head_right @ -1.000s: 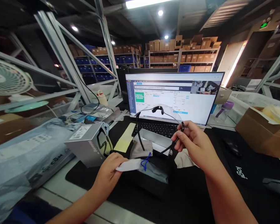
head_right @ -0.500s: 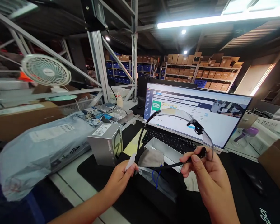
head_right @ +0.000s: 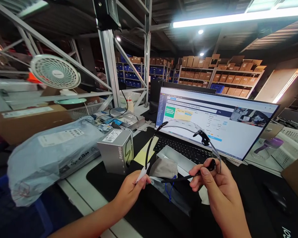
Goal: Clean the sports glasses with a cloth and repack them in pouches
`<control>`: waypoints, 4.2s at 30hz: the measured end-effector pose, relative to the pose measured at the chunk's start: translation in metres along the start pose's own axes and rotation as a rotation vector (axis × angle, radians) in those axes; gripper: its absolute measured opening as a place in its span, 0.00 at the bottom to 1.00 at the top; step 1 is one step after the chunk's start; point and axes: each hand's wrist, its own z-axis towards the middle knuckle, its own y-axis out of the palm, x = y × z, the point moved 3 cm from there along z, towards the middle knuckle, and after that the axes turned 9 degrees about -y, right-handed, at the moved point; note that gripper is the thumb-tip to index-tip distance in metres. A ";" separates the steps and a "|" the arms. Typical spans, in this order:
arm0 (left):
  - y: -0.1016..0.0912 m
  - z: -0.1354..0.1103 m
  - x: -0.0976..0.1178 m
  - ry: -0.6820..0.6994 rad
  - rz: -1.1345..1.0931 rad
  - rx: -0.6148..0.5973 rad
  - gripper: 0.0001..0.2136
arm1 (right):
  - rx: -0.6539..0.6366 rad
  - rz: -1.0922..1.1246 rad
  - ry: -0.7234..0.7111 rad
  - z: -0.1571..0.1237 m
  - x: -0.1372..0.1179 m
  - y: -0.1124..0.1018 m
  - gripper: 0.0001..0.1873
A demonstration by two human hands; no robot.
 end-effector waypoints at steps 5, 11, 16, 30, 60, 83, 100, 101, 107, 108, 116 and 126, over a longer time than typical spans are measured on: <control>0.004 -0.004 0.001 0.050 -0.082 -0.035 0.24 | -0.081 -0.055 0.019 -0.003 0.008 0.011 0.11; 0.006 -0.004 0.001 0.021 -0.282 0.027 0.23 | -0.273 -0.091 0.103 -0.005 0.022 0.030 0.13; 0.000 0.001 0.002 -0.031 -0.336 0.038 0.22 | -0.344 -0.189 0.136 -0.004 0.019 0.025 0.12; -0.034 0.026 0.055 0.078 -0.080 -0.297 0.14 | -0.574 -0.720 -0.019 0.008 -0.012 -0.003 0.12; 0.020 0.034 0.050 0.573 0.668 -0.575 0.16 | 0.188 0.123 0.054 0.049 0.011 -0.059 0.18; 0.031 0.058 0.080 0.581 0.855 -0.342 0.09 | 0.118 -0.001 -0.006 0.048 -0.018 -0.068 0.23; 0.005 -0.019 0.023 0.575 0.766 0.212 0.07 | 0.111 -0.137 -0.048 0.033 -0.007 -0.073 0.13; 0.008 -0.020 0.021 0.538 0.723 0.131 0.07 | 0.109 -0.166 -0.040 0.033 -0.007 -0.071 0.13; 0.018 -0.010 0.033 0.118 0.738 0.031 0.17 | 0.095 -0.241 0.014 0.033 -0.004 -0.053 0.13; 0.022 -0.007 0.038 0.063 0.788 0.053 0.16 | 0.086 -0.245 0.028 0.032 -0.004 -0.051 0.13; 0.053 0.016 0.067 0.008 0.906 0.068 0.10 | 0.122 -0.265 0.084 0.033 -0.002 -0.056 0.16; 0.014 0.018 0.046 -0.020 0.543 0.008 0.15 | -0.045 -0.156 0.159 0.031 0.006 -0.049 0.13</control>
